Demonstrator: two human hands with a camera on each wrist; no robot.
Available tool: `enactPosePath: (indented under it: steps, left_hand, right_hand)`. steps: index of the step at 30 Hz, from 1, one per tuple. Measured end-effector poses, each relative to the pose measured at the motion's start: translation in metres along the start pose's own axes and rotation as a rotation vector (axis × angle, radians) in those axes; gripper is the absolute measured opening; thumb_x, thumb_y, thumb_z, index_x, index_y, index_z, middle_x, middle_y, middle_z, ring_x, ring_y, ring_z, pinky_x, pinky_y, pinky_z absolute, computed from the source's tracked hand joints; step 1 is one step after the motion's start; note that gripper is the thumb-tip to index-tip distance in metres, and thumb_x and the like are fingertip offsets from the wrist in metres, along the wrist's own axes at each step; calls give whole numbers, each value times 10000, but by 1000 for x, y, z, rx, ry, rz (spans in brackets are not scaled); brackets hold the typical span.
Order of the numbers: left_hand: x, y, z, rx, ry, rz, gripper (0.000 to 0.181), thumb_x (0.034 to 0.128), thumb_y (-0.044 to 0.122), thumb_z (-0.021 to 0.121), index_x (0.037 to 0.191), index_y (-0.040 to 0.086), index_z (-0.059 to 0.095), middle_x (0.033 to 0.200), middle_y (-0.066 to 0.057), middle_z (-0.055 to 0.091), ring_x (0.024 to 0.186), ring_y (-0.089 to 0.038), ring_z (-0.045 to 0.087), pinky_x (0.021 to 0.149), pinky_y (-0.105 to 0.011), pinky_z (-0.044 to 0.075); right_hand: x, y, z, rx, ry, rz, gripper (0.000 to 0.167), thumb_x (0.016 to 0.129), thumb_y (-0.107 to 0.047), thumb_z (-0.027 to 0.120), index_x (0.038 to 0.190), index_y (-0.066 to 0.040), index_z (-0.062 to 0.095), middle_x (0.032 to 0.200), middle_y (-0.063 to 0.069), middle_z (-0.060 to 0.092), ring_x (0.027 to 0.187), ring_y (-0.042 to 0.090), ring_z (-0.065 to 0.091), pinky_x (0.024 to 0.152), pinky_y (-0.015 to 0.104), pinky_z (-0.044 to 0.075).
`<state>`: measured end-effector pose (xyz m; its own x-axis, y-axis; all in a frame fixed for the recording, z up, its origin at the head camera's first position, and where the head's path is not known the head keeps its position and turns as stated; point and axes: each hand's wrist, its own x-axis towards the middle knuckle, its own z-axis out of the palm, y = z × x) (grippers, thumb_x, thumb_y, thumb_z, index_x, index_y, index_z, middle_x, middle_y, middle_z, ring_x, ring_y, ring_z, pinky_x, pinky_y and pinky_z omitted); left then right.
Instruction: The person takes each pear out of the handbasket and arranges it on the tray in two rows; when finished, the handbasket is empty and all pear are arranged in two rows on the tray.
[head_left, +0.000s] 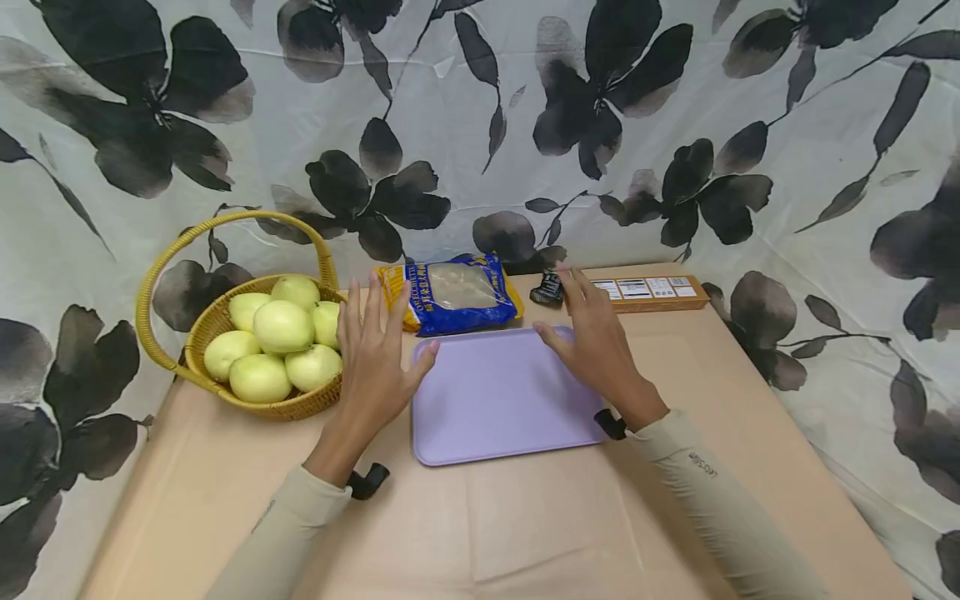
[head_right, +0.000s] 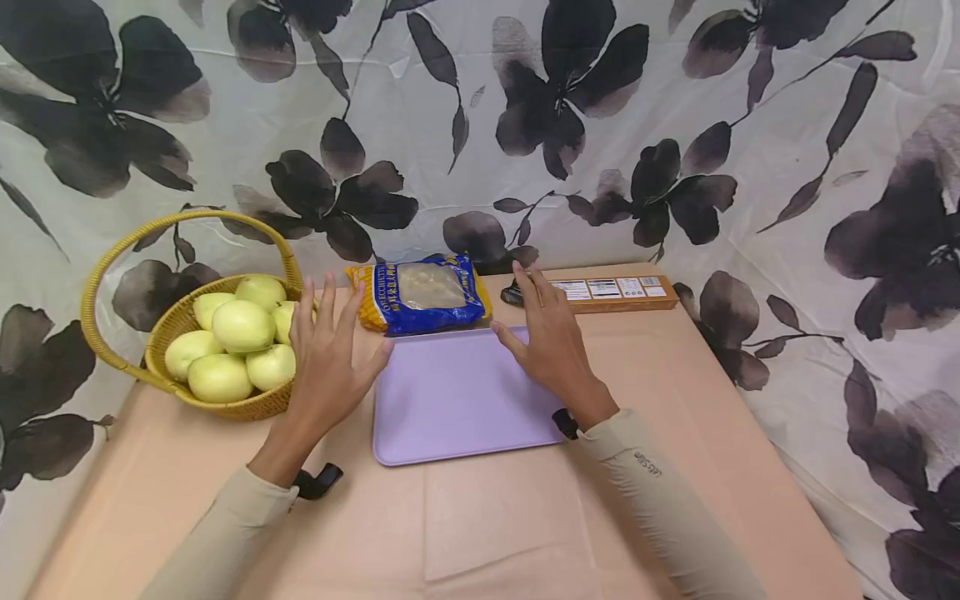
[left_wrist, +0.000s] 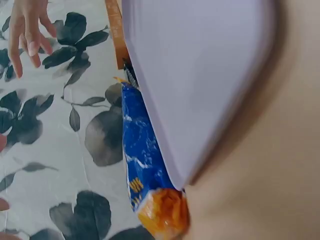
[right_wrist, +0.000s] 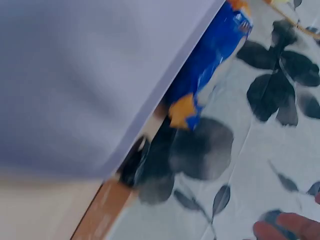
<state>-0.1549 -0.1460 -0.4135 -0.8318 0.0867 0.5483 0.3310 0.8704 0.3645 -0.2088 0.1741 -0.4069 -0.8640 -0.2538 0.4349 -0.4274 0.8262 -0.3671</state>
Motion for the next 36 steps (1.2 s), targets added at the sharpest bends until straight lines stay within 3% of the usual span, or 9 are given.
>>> enactPosePath:
  steps: [5,10,16,21,27,31,36]
  left_hand:
    - [-22,-8,-15,-110,269,-56,784,904,347,782,1601,143,487,1763,-151,254,1644,-443,102,1278,-721,118]
    - [-47,-20,-30,-151,511,-162,729,885,320,775,1541,97,550,1717,-157,353,1624,-427,154,1321,-623,92]
    - [-69,-32,-50,-184,687,-316,702,860,199,790,1504,44,559,1701,-217,295,1609,-425,128,1353,-482,87]
    - [-84,-41,-58,-255,712,-490,668,871,101,774,1499,50,550,1711,-208,249,1597,-329,172,1326,-390,187]
    - [-99,-73,-52,-405,666,-695,663,919,149,784,1537,174,544,1739,-60,242,1612,-180,246,1295,-423,341]
    - [-105,-87,-48,-492,606,-769,674,951,193,782,1568,232,514,1753,-44,223,1587,-187,313,1276,-490,396]
    - [-111,-100,-49,-567,567,-828,691,981,195,766,1601,238,464,1774,-38,190,1599,-240,314,1296,-486,372]
  right_hand:
    - [2,-19,14,102,61,-116,941,953,-356,803,1704,-198,257,1704,130,386,1523,375,429,1157,613,492]
    - [5,-38,28,149,83,-174,928,937,-366,824,1686,-183,308,1682,89,433,1522,325,446,1192,576,482]
    - [11,-60,40,218,73,-217,915,929,-383,832,1673,-180,339,1662,79,461,1510,301,466,1210,553,473]
    - [15,-76,48,264,50,-228,877,939,-388,821,1661,-197,361,1646,80,480,1505,296,478,1211,537,478]
    - [18,-91,57,306,42,-244,848,943,-392,816,1650,-207,385,1624,88,503,1448,279,534,1174,509,520]
    - [20,-100,62,329,42,-261,835,938,-376,822,1638,-188,408,1605,78,522,1401,262,571,1177,478,520]
    - [25,-119,72,361,16,-310,824,943,-396,817,1627,-157,424,1584,69,544,1378,243,581,1183,448,511]
